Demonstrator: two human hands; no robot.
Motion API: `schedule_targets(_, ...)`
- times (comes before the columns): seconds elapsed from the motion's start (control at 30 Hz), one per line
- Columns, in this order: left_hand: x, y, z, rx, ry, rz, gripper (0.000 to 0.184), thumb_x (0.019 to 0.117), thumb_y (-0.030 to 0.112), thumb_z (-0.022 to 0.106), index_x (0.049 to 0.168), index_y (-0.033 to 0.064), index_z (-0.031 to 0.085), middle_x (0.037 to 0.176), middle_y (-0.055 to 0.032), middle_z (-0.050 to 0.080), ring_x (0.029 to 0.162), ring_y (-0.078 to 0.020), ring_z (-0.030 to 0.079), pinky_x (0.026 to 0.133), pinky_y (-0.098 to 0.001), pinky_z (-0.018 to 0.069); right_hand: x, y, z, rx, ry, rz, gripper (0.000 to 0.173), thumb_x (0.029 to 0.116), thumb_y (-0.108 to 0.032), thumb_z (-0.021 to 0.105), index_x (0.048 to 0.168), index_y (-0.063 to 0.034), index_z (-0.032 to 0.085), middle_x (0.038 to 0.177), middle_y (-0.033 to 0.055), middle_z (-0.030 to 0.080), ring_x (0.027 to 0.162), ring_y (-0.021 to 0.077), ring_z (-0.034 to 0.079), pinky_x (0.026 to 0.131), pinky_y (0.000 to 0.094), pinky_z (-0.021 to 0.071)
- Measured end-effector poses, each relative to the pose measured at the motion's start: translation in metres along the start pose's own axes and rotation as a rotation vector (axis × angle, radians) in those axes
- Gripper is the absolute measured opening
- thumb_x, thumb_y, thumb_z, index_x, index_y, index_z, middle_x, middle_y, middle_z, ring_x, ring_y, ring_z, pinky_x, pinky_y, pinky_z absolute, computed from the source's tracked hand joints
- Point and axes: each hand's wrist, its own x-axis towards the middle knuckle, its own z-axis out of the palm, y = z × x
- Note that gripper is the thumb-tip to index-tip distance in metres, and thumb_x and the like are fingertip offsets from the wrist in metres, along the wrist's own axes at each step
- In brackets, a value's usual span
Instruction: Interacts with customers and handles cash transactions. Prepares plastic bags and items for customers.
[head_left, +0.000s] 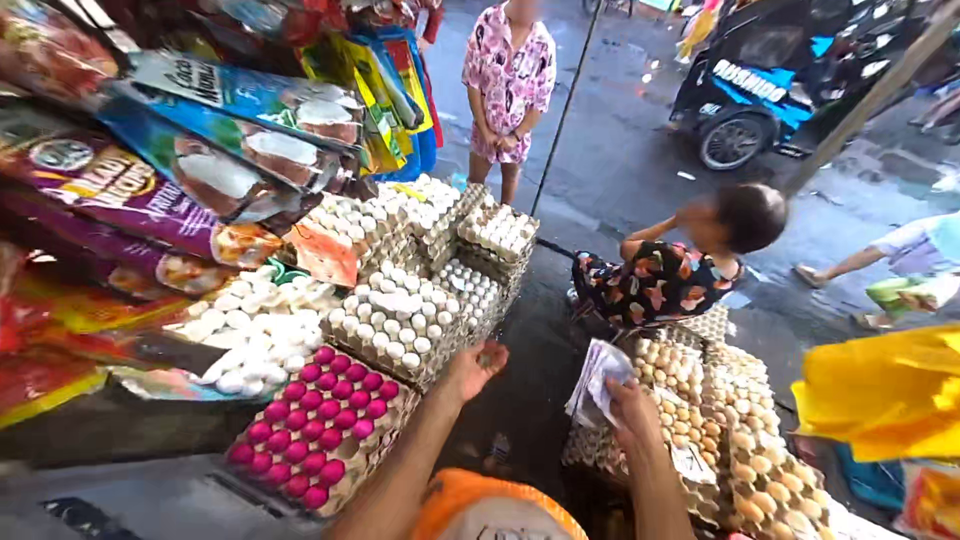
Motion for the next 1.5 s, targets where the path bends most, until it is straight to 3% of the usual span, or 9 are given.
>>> schedule_targets(0.27,0.114,0.082,0.106,-0.079,-0.397,-0.095,0.082,0.108,0.056,0.009,0.139,-0.0074,0.051,0.139,-0.0276,0.058,0.129,-0.0374,0.059,0.111,-0.0491,0.0474,0.163,-0.095,0.102,-0.057,-0.246,-0.179,0.033,0.0968,0.001,0.063,0.129,0.0018,0.058,0.099,0.0162,0.073,0.084,0.0233,0.073,0.075,0.0419,0.0638)
schedule_targets(0.37,0.187,0.097,0.143,-0.052,-0.532,-0.106,0.064,0.1078,0.031,0.011,0.141,-0.0095,0.048,0.145,-0.028,0.053,0.136,-0.0374,0.053,0.116,-0.0493,0.0408,0.242,-0.122,0.124,-0.114,-0.205,-0.325,0.034,0.0954,-0.003,0.067,0.129,-0.0035,0.062,0.101,0.0132,0.075,0.084,0.0232,0.074,0.074,0.0435,0.0639)
schedule_targets(0.43,0.235,0.111,0.169,0.027,-0.596,-0.114,0.052,0.101,0.013,0.023,0.141,-0.009,0.048,0.148,-0.0266,0.05,0.137,-0.0359,0.051,0.118,-0.0492,0.0382,0.295,-0.14,0.133,-0.149,-0.184,-0.377,0.034,0.0967,-0.008,0.067,0.131,-0.0064,0.062,0.105,0.0116,0.074,0.086,0.0227,0.073,0.074,0.0438,0.0631)
schedule_targets(0.53,0.308,0.125,0.207,0.262,-0.482,-0.114,0.05,0.0882,-0.006,0.036,0.137,-0.0067,0.049,0.137,-0.0222,0.057,0.121,-0.0304,0.062,0.106,-0.0462,0.0507,0.366,-0.169,0.146,-0.181,-0.163,-0.404,0.035,0.0975,-0.013,0.067,0.131,-0.0064,0.062,0.108,0.0118,0.074,0.089,0.0235,0.073,0.075,0.0451,0.0628)
schedule_targets(0.73,0.446,0.143,0.254,0.867,-0.234,-0.248,0.039,0.1,-0.005,0.043,0.139,-0.0056,0.044,0.116,-0.0154,0.061,0.096,-0.0191,0.068,0.088,-0.035,0.0591,0.488,-0.202,0.155,-0.196,-0.098,-0.311,0.037,0.0988,-0.015,0.066,0.135,-0.0102,0.06,0.109,0.01,0.074,0.087,0.0219,0.072,0.073,0.0434,0.0616)
schedule_targets(0.9,0.517,0.196,0.356,1.064,-0.368,0.194,0.031,0.106,0.002,0.039,0.131,-0.0005,0.057,0.125,-0.0164,0.065,0.101,-0.0244,0.072,0.092,-0.0427,0.0606,0.613,-0.226,0.186,-0.148,-0.145,-0.294,0.032,0.0975,-0.012,0.066,0.129,-0.0078,0.063,0.105,0.0123,0.074,0.085,0.023,0.072,0.074,0.0451,0.0613)
schedule_targets(1.0,0.554,0.199,0.415,1.167,-0.281,0.475,0.032,0.1035,0.003,0.049,0.134,0.0073,0.061,0.131,-0.0147,0.059,0.101,-0.0247,0.072,0.086,-0.0447,0.0643,0.675,-0.241,0.227,-0.04,-0.26,-0.284,0.031,0.0951,-0.009,0.069,0.126,-0.0053,0.065,0.103,0.0135,0.074,0.086,0.0247,0.073,0.075,0.046,0.0624)
schedule_targets(1.1,0.609,0.209,0.452,1.452,-0.11,0.789,0.03,0.0995,0.009,0.058,0.129,0.0073,0.063,0.123,-0.011,0.067,0.11,-0.0223,0.067,0.097,-0.0461,0.0566,0.717,-0.274,0.268,0.078,-0.368,-0.275,0.029,0.0938,-0.005,0.069,0.122,0.0011,0.065,0.101,0.0158,0.075,0.088,0.0242,0.074,0.079,0.0437,0.0635)
schedule_targets(1.5,0.71,0.333,0.487,1.519,0.212,0.826,0.022,0.0938,0.012,0.064,0.113,0.0078,0.073,0.112,-0.0112,0.07,0.106,-0.0225,0.067,0.098,-0.0414,0.0547,0.833,-0.35,0.397,0.149,-0.682,-0.272,0.032,0.0937,-0.001,0.07,0.123,0.007,0.063,0.103,0.0196,0.074,0.089,0.0278,0.074,0.08,0.0453,0.0637)
